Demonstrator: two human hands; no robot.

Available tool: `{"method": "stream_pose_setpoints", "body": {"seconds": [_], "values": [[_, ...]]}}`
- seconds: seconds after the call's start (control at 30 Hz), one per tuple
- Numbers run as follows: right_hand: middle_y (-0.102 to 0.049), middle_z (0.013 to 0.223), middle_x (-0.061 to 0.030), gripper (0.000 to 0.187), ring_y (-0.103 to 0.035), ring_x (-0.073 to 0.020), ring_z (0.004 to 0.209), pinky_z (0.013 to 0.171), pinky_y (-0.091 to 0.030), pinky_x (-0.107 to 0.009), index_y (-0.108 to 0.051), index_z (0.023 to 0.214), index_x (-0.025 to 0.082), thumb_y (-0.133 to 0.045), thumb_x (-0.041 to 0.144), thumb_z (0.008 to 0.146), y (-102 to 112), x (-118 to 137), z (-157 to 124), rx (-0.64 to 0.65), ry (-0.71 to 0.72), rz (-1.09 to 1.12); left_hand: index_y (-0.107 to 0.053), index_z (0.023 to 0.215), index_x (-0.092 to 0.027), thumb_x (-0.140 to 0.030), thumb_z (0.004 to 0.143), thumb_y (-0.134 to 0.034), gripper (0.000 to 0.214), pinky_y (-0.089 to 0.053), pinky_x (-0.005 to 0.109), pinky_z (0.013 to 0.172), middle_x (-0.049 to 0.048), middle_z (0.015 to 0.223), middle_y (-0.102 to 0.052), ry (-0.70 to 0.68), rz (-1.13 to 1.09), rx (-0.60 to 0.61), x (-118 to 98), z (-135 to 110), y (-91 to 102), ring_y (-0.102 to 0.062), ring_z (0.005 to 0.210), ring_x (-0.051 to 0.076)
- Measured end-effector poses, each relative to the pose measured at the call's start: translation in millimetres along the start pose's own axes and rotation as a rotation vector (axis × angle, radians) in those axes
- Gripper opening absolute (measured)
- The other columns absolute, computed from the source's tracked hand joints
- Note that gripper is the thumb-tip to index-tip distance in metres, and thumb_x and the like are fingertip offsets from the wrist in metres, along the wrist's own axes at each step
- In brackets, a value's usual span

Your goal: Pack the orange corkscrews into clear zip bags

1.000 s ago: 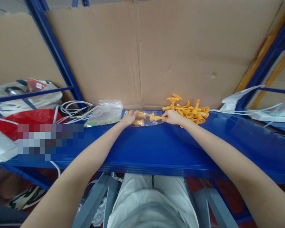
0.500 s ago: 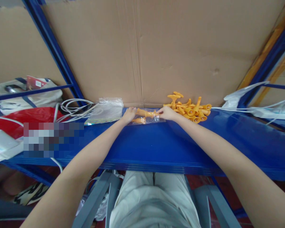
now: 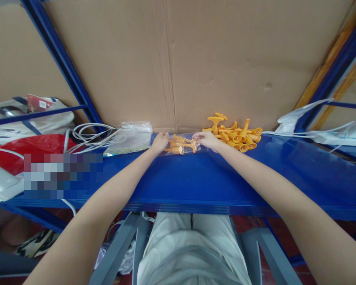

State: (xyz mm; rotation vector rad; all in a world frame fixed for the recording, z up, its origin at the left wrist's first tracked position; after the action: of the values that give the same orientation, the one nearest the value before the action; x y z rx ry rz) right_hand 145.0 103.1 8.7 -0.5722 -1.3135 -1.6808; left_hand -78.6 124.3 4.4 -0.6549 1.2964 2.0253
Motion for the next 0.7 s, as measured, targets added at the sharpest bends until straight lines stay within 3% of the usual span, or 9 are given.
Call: {"method": "stream_pose_setpoints", "body": {"seconds": [0.1, 0.23, 0.43, 0.6, 0.7], "values": [[-0.072, 0.076, -0.0063, 0.016, -0.064, -0.0164, 0.074, 0.077, -0.052, -0.028, -0.073, 0.074, 0.012, -0.058, 0.009, 0.076, 15.2, -5.6, -4.6, -0.075, -0.061, -0.250, -0.061, 0.096, -0.013, -0.030, 0.093, -0.038, 0.029, -0.043, 0.039, 0.097, 0.0183, 0.112, -0.067, 0.072, 0.079, 0.022, -4.0, -5.4, 2.2, -0.059, 0.114, 0.030], [-0.060, 0.054, -0.0015, 0.020, -0.050, -0.0108, 0.051, 0.056, -0.044, -0.023, -0.070, 0.064, 0.012, -0.055, 0.012, 0.077, 6.7, -9.6, -15.0, 0.087, -0.143, -0.261, -0.061, 0.102, -0.011, -0.030, 0.094, -0.037, 0.031, -0.042, 0.037, 0.098, 0.0194, 0.119, -0.065, 0.080, 0.091, 0.040, -12.8, -14.2, 3.2, -0.059, 0.116, 0.029], [-0.068, 0.072, -0.0016, 0.018, -0.052, -0.0099, 0.062, 0.063, -0.043, -0.022, -0.075, 0.074, 0.011, -0.058, 0.015, 0.075, -9.0, 2.1, -16.4, 0.208, -0.012, -0.117, -0.062, 0.103, -0.012, -0.029, 0.093, -0.036, 0.033, -0.044, 0.035, 0.097, 0.0151, 0.112, -0.069, 0.061, 0.036, 0.018, -19.8, -20.5, 3.0, -0.060, 0.113, 0.027], [-0.066, 0.064, -0.0019, 0.025, -0.053, -0.0120, 0.061, 0.062, -0.043, -0.022, -0.075, 0.068, 0.011, -0.051, 0.006, 0.075, -1.4, -5.7, -6.9, 0.119, 0.002, -0.290, -0.062, 0.102, -0.012, -0.028, 0.092, -0.037, 0.032, -0.043, 0.036, 0.099, 0.0162, 0.113, -0.067, 0.064, 0.057, 0.019, -25.1, -22.1, 2.9, -0.060, 0.113, 0.028], [-0.071, 0.072, -0.0022, 0.028, -0.058, -0.0129, 0.065, 0.064, -0.046, -0.021, -0.078, 0.077, 0.012, -0.051, 0.005, 0.075, -3.7, -11.5, -6.5, 0.145, -0.010, -0.251, -0.062, 0.102, -0.012, -0.027, 0.093, -0.037, 0.031, -0.043, 0.035, 0.099, 0.0163, 0.113, -0.067, 0.048, 0.061, 0.025, -27.7, -23.6, 2.7, -0.061, 0.112, 0.027]]}}
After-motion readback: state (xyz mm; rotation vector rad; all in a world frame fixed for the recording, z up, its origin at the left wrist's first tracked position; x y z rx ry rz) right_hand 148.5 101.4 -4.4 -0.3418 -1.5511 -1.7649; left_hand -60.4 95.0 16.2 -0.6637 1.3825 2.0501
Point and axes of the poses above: each hand's wrist, its own z-axis towards the middle knuckle, its own y-axis out of the back of the hand, x = y × z, the point moved 7 cm from there along z, towards the middle knuckle
